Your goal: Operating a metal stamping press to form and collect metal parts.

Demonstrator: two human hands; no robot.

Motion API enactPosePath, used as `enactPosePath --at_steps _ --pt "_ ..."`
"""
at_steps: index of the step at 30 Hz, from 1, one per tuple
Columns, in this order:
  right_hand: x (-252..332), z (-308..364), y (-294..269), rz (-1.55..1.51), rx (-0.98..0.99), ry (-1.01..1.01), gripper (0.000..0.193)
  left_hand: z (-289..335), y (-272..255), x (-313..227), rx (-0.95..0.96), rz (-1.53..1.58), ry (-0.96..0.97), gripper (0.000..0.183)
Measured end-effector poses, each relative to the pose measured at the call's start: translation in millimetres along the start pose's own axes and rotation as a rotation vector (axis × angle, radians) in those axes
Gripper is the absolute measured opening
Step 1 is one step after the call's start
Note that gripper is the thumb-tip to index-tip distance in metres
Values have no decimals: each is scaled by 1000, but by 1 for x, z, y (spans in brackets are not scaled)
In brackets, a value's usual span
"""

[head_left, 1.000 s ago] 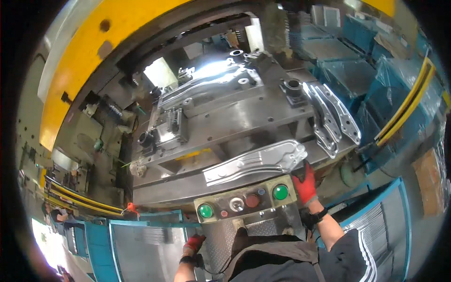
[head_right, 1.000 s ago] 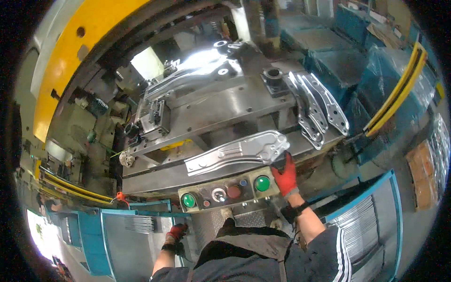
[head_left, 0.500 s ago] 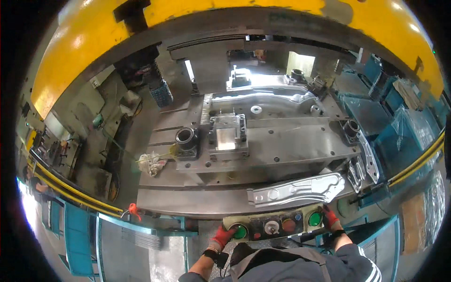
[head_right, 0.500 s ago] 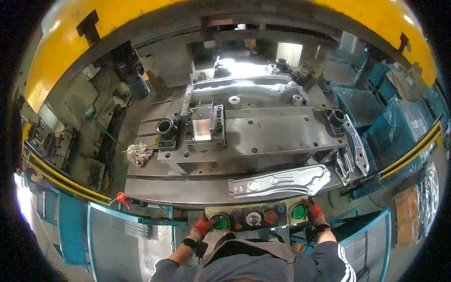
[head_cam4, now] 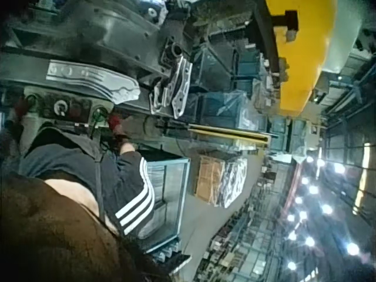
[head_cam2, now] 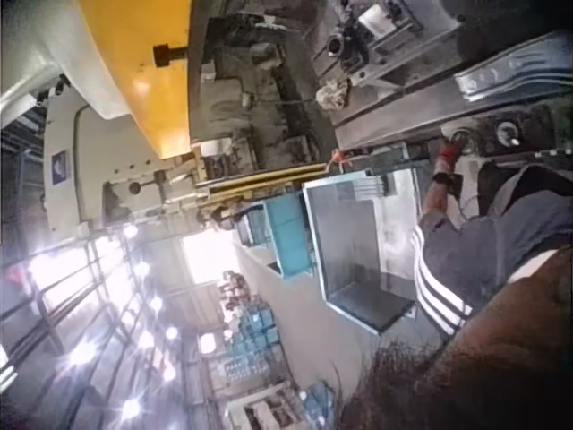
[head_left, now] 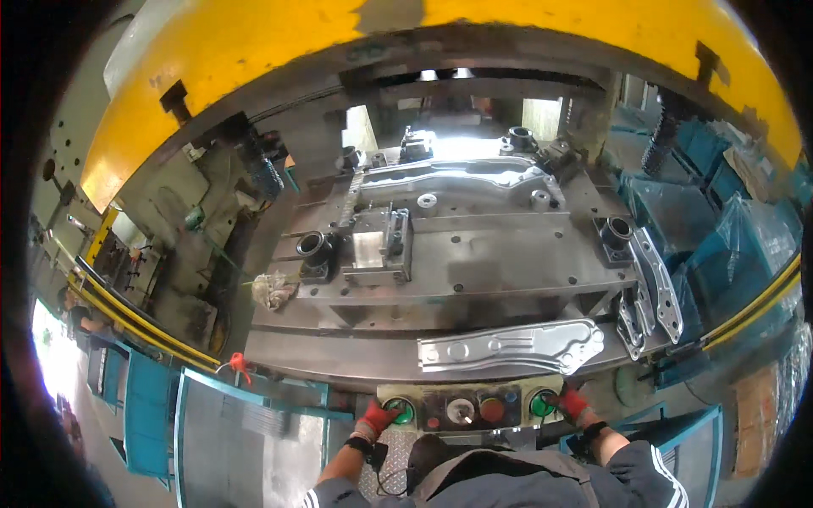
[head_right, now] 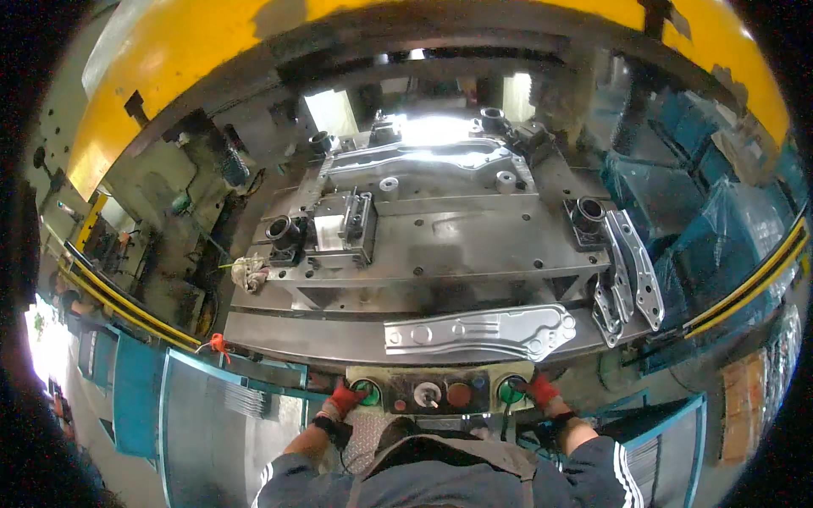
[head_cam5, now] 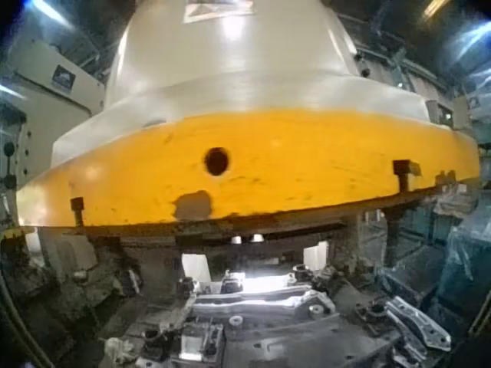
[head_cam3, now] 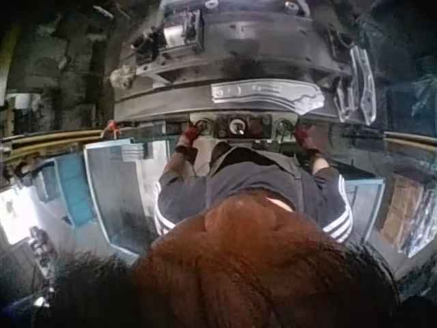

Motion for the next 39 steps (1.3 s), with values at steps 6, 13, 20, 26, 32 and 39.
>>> enactPosePath --at_steps 6,13,20,26,32,39 --pt "-37 4 -23 70 -110 26 53 -35 5 25 63 -24 12 71" --pt "-6 15 -19 350 -257 -189 50 -18 16 -16 48 -222 -58 71" --pt "4 8 -16 374 -130 -108 47 5 11 -36 -10 -387 -102 75" --pt "-38 7 -31 492 -238 -63 55 -23 17 -10 72 -279 78 67" --pt "-5 -2 -3 414 -67 -94 59 -35 -8 42 33 -318 -34 70" --pt "-36 7 -25 416 -258 -18 67 -51 -7 32 48 -320 90 74"
Point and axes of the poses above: each hand's wrist, its own z-axis away from the middle knuckle, its own y-axis out of the palm, x = y × z, the point moved 6 cm from there along -z, towards the middle knuckle, and after that the axes turned 12 degrees about -y, right-handed, at the moved point
